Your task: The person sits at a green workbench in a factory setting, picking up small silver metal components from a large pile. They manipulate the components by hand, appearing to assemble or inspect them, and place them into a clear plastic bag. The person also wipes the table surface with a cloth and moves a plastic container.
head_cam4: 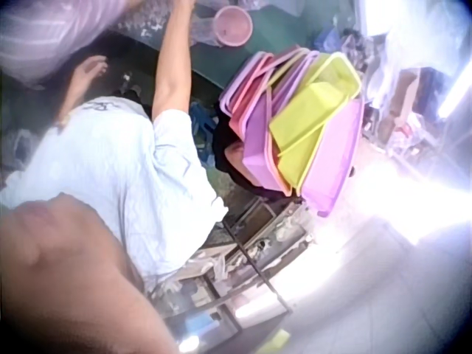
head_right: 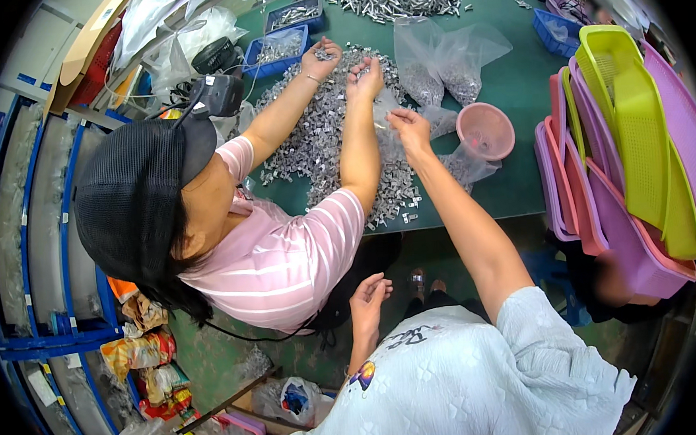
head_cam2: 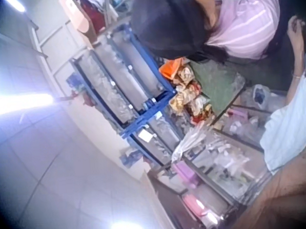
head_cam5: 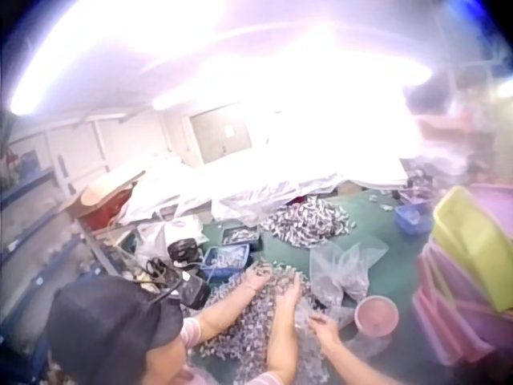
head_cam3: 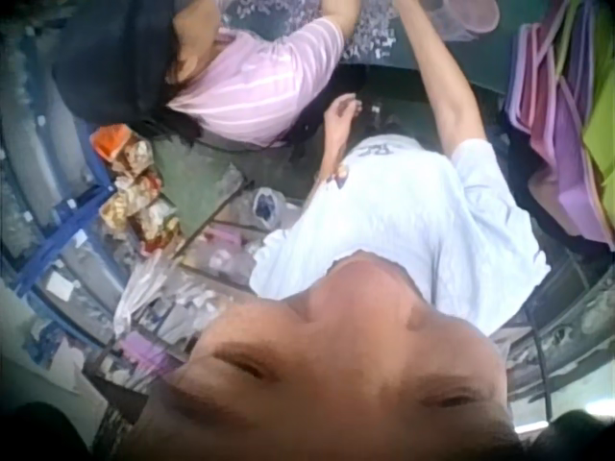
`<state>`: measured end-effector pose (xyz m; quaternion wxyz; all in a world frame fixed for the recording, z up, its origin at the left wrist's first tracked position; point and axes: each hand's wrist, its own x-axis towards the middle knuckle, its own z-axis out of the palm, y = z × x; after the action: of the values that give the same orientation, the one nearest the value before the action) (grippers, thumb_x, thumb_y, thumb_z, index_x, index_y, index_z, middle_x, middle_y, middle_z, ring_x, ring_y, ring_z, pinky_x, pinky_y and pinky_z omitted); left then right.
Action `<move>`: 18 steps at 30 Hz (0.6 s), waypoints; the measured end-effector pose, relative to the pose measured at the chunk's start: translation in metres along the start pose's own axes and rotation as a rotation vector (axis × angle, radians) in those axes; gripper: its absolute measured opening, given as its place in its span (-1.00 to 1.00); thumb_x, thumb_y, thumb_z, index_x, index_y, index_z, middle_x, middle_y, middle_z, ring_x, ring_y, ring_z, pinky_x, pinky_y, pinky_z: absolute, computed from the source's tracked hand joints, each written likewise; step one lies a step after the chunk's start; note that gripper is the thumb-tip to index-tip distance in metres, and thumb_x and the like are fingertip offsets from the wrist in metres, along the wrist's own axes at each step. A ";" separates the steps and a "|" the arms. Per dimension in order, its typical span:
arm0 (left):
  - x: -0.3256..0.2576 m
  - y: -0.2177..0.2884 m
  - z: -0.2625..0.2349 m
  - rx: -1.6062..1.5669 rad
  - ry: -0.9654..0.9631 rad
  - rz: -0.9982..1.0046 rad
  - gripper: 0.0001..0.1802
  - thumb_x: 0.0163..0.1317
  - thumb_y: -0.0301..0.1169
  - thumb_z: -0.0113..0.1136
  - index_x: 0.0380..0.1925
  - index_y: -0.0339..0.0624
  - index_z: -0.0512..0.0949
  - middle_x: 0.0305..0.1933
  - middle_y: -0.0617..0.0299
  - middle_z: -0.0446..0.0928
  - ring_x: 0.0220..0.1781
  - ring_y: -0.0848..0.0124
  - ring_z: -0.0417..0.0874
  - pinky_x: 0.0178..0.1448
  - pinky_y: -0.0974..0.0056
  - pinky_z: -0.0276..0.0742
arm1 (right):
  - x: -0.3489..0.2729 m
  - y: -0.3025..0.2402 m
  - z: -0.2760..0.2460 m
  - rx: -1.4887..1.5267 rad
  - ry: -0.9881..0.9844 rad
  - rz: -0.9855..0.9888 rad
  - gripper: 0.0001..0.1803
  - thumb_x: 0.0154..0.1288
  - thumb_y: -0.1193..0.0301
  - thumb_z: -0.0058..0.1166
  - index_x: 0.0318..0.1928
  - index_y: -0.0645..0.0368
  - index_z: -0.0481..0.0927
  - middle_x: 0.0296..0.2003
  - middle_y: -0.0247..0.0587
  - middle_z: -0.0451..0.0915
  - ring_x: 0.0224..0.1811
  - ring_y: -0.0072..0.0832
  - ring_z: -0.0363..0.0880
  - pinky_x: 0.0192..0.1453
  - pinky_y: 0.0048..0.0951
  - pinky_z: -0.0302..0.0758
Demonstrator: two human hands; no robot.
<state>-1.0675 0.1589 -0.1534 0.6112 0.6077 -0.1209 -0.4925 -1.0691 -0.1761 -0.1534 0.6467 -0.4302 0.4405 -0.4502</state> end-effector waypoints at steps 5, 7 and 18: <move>-0.001 -0.005 -0.005 -0.016 -0.027 0.008 -0.75 0.23 -0.47 0.06 -0.10 -0.32 0.46 -0.25 0.20 0.55 -0.24 0.53 0.54 -0.12 0.47 0.44 | -0.011 0.002 -0.004 0.016 -0.032 -0.001 -0.72 0.11 0.40 0.18 -0.16 0.23 0.54 -0.33 -0.35 0.61 -0.37 -0.67 0.48 -0.32 -0.64 0.32; 0.000 -0.007 -0.005 -0.020 -0.028 -0.003 -0.75 0.23 -0.47 0.05 -0.10 -0.32 0.46 -0.25 0.20 0.56 -0.24 0.53 0.54 -0.13 0.47 0.44 | -0.011 -0.001 -0.011 0.100 0.040 -0.083 -0.76 0.12 0.42 0.16 -0.20 0.25 0.55 -0.35 -0.34 0.62 -0.39 -0.69 0.49 -0.34 -0.66 0.31; 0.000 -0.004 0.001 0.035 -0.066 -0.038 -0.73 0.24 -0.45 0.05 -0.09 -0.35 0.45 -0.25 0.16 0.55 -0.25 0.50 0.54 -0.13 0.44 0.46 | -0.010 -0.017 -0.085 0.138 0.254 -0.139 -0.80 0.14 0.41 0.15 -0.24 0.23 0.56 -0.39 -0.36 0.59 -0.42 -0.67 0.47 -0.38 -0.66 0.34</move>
<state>-1.0700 0.1596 -0.1568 0.5866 0.6040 -0.1380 -0.5216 -1.1558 -0.1837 -0.1560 0.5810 -0.3538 0.4562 -0.5738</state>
